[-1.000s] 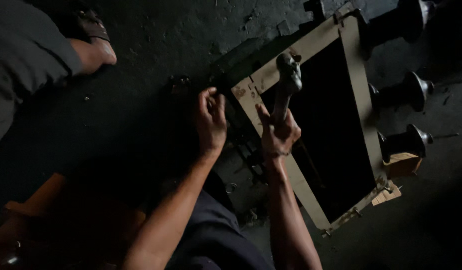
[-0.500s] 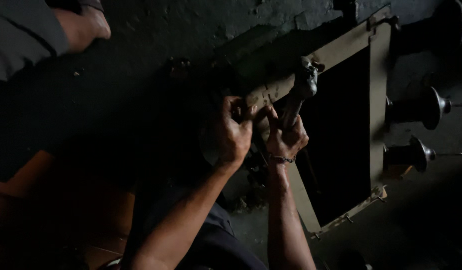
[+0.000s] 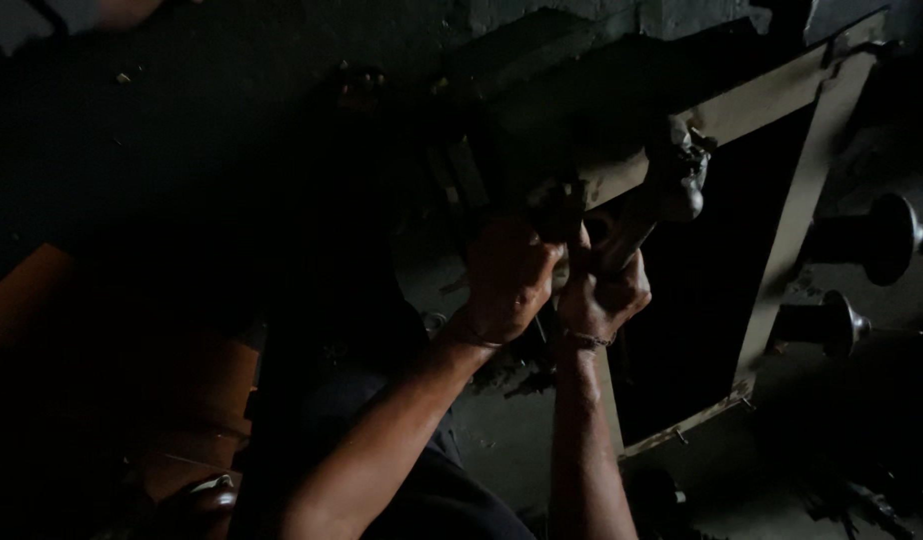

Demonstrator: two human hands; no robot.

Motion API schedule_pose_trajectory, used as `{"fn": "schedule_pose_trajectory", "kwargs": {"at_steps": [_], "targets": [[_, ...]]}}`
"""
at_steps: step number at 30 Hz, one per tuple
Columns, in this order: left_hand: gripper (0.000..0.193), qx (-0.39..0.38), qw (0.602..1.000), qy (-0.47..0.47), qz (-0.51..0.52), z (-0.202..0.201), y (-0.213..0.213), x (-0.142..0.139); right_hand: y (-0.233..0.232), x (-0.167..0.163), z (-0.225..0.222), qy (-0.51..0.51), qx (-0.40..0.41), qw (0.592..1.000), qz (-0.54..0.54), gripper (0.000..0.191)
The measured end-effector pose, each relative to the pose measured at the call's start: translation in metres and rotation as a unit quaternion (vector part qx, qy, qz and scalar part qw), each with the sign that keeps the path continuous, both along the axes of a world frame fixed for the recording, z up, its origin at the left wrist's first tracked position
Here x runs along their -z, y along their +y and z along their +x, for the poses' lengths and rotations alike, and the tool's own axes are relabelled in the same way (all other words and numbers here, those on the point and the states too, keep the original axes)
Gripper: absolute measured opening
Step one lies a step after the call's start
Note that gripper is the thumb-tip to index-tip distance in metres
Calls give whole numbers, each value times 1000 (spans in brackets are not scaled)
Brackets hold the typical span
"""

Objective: The person uses a hammer to drive nails into a wooden frame. They repeatedly pick up nails from a cardboard box, position them on the frame, and strike them with the hammer.

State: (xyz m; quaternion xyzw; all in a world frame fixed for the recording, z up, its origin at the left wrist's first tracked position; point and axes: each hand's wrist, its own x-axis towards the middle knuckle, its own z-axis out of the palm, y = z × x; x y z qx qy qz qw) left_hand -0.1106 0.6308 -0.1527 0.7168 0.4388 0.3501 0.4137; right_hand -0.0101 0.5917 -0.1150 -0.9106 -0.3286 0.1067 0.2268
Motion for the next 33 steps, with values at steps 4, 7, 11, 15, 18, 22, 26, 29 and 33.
{"fn": "schedule_pose_trajectory", "kwargs": {"at_steps": [4,7,11,15,18,22,26,29,33], "targets": [[22,-27,999,-25,-21,-6,1,-3,2,-2,0,-44,12,998,-49,45],[17,-50,995,-33,-83,-8,4,-6,5,-6,0,-12,9,1000,-24,44],[20,-130,941,-88,-299,-7,8,-11,6,-10,0,-34,2,999,-41,46],[43,-131,902,-124,-393,-9,19,-14,4,-8,1,-42,4,999,-22,44],[56,-74,878,-63,-468,-18,33,-14,0,-7,3,-40,-3,999,-23,43],[56,-59,888,-79,-449,-40,46,-28,-7,-6,6,-36,-20,999,-3,38],[34,-35,928,-167,-330,-61,51,-60,-13,-3,7,-78,-41,996,-13,49],[26,25,981,-79,-173,-53,56,-73,-15,0,8,-81,-8,996,-36,53],[29,47,993,-32,-108,-25,69,-64,-17,1,7,-121,-25,991,-46,52]]}}
